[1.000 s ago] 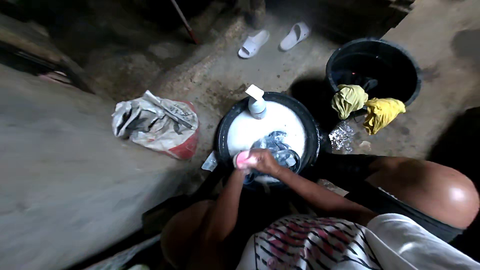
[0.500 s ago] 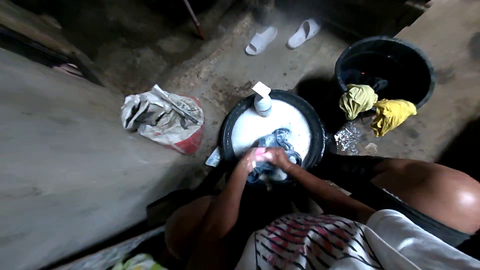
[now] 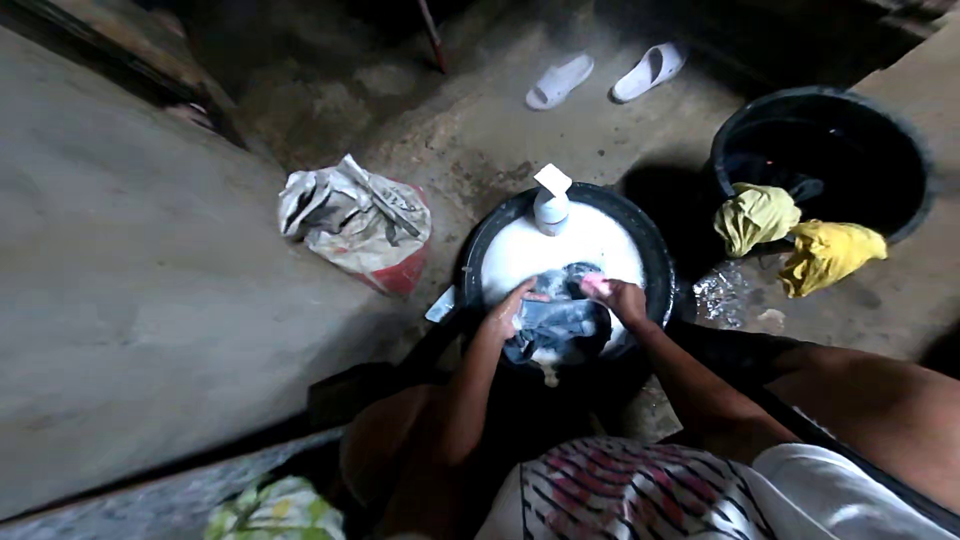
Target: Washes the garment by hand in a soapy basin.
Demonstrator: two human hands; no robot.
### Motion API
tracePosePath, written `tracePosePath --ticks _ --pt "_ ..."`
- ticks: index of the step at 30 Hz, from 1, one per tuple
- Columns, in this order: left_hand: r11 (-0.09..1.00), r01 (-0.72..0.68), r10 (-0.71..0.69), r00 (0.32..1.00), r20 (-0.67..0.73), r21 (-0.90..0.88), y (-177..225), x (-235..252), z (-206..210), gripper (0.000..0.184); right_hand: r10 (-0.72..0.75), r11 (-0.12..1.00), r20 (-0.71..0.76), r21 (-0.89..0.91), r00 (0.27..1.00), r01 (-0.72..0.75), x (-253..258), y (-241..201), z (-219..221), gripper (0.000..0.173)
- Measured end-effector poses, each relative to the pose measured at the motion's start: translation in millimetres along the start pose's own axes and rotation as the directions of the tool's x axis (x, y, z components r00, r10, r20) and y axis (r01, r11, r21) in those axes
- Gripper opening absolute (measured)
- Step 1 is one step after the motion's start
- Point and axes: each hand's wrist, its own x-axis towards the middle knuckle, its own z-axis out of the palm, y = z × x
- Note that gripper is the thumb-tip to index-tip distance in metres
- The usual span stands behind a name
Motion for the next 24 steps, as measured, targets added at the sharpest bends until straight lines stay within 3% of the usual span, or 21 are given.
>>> tracePosePath --ticks 3,5,6,8,10,13,15,17,19,22,24 --pt "0.91 -0.125 0.125 0.992 0.026 0.396 -10.8 7.1 -8.0 0.047 0.147 0.97 -0.225 0.225 0.963 -0.096 21.2 -3.6 -6.0 0.046" --pt "0.674 -0.159 0.144 0.986 0.083 0.721 -16.8 26.4 -12.3 0.053 0.189 0.964 -0.245 0.228 0.951 -0.133 42.6 -17.6 -17.0 0.051" --pt "0.555 -0.146 0.116 0.988 0.098 0.819 -18.7 30.4 -11.6 0.047 0.206 0.966 -0.226 0.204 0.952 -0.16 52.8 -18.6 -19.0 0.048" --pt "0.406 -0.139 0.086 0.99 0.113 0.903 -23.3 34.5 -8.2 0.035 0.245 0.968 -0.19 0.112 0.951 -0.227 72.4 -5.3 -9.6 0.047" --pt "0.371 -0.157 0.11 0.986 0.124 0.915 -25.8 35.4 -5.0 0.031 0.268 0.963 -0.137 -0.003 0.954 -0.271 82.0 22.1 17.0 0.052" --pt "0.455 -0.257 0.202 0.962 0.182 0.853 -28.3 37.7 -2.9 0.031 0.334 0.935 0.076 -0.152 0.94 -0.32 62.3 28.3 38.8 0.07" --pt "0.584 -0.308 0.242 0.949 0.201 0.752 -29.3 38.9 -0.5 0.034 0.32 0.946 0.155 -0.102 0.935 -0.307 50.8 20.4 35.6 0.053" --pt "0.725 -0.304 0.237 0.953 0.19 0.618 -30.2 38.7 2.0 0.038 0.293 0.949 0.109 0.091 0.95 -0.303 42.4 15.8 28.3 0.047" --pt "0.836 -0.261 0.223 0.965 0.135 0.482 -31.2 37.7 3.8 0.038 0.265 0.948 0.005 0.18 0.964 -0.262 30.5 3.1 23.1 0.055" --pt "0.956 -0.107 0.116 0.993 -0.018 0.272 -27.4 27.5 10.6 0.038 0.125 0.984 -0.069 0.136 0.99 -0.115 1.9 -25.3 23.6 0.058" --pt "0.978 -0.029 0.043 0.997 -0.067 0.206 -20.6 22.5 14.0 0.051 0.01 0.991 -0.097 0.133 0.995 0.002 -17.1 -49.2 23.9 0.054"
